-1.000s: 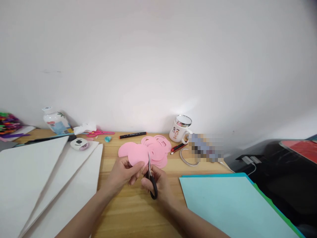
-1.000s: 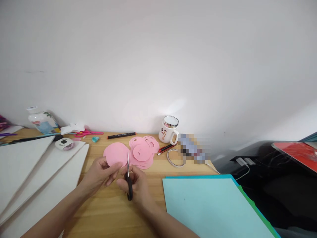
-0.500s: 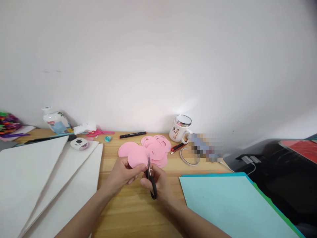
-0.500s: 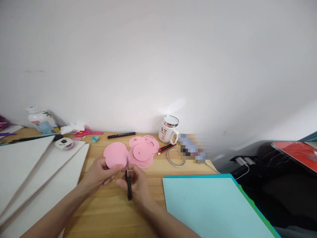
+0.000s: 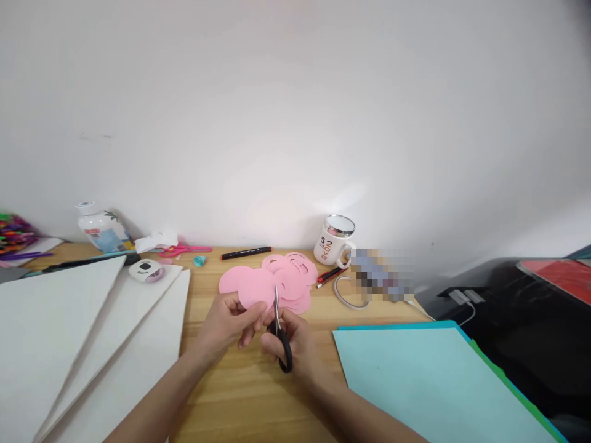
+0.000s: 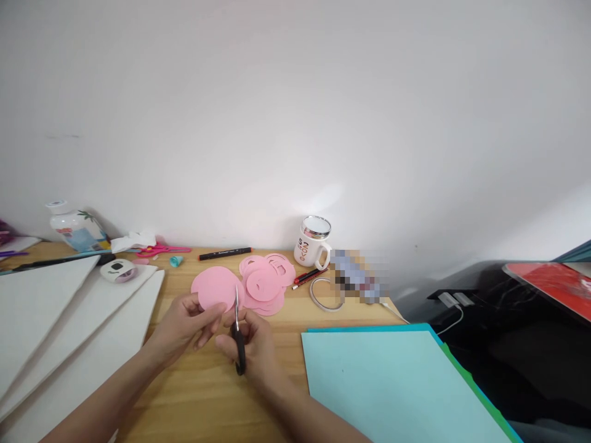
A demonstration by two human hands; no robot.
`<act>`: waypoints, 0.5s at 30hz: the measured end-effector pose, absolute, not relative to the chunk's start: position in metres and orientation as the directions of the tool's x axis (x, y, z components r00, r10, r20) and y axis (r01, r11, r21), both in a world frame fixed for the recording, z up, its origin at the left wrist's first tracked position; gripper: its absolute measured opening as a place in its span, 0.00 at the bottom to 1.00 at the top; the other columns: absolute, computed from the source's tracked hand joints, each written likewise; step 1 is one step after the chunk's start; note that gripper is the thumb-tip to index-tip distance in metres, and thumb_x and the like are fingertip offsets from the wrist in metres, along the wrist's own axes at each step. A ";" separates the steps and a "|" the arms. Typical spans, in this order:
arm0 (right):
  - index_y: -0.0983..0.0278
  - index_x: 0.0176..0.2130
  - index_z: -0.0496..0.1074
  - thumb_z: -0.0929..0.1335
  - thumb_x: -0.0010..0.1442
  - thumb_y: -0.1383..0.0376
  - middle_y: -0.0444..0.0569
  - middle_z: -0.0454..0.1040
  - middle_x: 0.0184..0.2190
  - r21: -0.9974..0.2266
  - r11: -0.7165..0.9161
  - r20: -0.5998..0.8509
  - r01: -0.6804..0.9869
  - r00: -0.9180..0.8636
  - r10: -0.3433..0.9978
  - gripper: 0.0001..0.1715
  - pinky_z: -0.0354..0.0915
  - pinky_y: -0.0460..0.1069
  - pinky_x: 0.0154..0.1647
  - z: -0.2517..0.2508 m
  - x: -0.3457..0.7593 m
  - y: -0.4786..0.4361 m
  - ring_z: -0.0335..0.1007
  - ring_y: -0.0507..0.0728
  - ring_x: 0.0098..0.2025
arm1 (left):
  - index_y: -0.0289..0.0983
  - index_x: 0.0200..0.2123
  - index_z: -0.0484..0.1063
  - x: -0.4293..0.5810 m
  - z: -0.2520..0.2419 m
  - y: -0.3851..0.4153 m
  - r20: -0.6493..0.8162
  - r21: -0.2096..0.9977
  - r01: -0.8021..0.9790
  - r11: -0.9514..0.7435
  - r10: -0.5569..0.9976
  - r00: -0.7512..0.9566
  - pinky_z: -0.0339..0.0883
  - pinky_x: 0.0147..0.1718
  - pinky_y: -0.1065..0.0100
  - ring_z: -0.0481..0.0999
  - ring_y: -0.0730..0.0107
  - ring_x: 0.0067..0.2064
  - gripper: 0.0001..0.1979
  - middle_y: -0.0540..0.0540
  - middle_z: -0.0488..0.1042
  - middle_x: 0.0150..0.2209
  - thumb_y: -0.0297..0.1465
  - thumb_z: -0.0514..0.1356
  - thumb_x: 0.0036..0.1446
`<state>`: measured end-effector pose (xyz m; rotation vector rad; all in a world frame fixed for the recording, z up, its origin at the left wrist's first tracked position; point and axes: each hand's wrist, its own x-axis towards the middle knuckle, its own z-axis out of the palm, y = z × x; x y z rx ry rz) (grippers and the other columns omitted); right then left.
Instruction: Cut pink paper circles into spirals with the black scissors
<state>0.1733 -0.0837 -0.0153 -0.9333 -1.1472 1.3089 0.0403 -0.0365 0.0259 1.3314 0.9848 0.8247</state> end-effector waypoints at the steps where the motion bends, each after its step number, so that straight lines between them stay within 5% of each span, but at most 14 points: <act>1: 0.63 0.30 0.62 0.71 0.44 0.54 0.36 0.59 0.16 -0.968 0.081 0.104 -0.240 -0.088 0.991 0.20 0.48 0.42 0.16 -0.015 0.173 -0.084 0.49 0.46 0.16 | 0.34 0.19 0.65 0.041 0.026 -0.037 -0.101 0.995 0.052 0.088 0.915 0.390 0.48 0.10 0.77 0.59 0.82 0.11 0.15 0.54 0.66 0.14 0.38 0.60 0.48; 15: 0.63 0.30 0.61 0.73 0.41 0.55 0.37 0.60 0.17 -0.969 0.078 0.093 -0.233 -0.053 0.994 0.22 0.47 0.42 0.16 -0.012 0.175 -0.082 0.49 0.47 0.18 | 0.34 0.18 0.63 0.041 0.031 -0.037 -0.106 0.989 0.133 0.060 0.923 0.369 0.45 0.10 0.78 0.54 0.84 0.11 0.15 0.56 0.62 0.12 0.38 0.61 0.45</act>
